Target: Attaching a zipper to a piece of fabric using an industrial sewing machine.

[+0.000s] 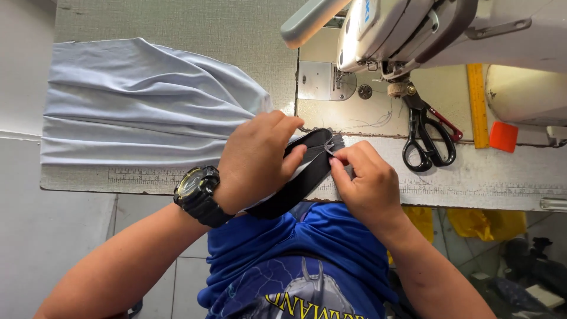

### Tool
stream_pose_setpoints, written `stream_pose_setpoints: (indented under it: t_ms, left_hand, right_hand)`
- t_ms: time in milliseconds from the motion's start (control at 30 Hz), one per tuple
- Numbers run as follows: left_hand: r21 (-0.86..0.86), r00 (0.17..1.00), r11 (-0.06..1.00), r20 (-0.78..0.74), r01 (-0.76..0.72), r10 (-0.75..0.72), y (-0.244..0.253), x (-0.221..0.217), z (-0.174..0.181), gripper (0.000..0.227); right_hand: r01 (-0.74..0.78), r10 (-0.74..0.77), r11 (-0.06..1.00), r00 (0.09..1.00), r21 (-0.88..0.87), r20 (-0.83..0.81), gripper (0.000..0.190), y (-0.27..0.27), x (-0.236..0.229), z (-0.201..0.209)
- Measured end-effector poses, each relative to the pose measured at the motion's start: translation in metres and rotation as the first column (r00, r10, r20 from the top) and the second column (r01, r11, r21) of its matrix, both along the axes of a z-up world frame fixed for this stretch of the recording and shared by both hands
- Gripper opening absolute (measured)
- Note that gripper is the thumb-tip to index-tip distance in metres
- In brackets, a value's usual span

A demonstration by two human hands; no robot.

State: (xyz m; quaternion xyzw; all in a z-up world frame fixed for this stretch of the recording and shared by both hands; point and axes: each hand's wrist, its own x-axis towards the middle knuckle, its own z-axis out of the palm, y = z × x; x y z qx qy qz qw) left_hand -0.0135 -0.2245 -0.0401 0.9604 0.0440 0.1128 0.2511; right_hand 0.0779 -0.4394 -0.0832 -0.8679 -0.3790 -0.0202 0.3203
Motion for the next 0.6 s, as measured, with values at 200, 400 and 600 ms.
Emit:
stream_pose_setpoints:
  t_ms: [200,400,600]
  left_hand:
    - [-0.305,0.929,0.935,-0.365,-0.181,0.060,-0.003,0.011,0.009,0.018]
    - [-0.634,0.932,0.683,-0.259,-0.363,0.255,0.007,-0.011,0.032,0.011]
    - [-0.795,0.974,0.591,-0.004,-0.141,0.227,0.029,-0.030,0.075,0.008]
  right_hand:
    - [0.067,0.119,0.930,0.875,0.361,-0.469,0.010,0.015,-0.009,0.033]
    - [0.221,0.248,0.835,0.668,0.505,-0.702,0.031,0.029,-0.037,0.024]
    - [-0.088,0.183,0.903,0.964,0.420,-0.191,0.005,0.061,-0.034,0.077]
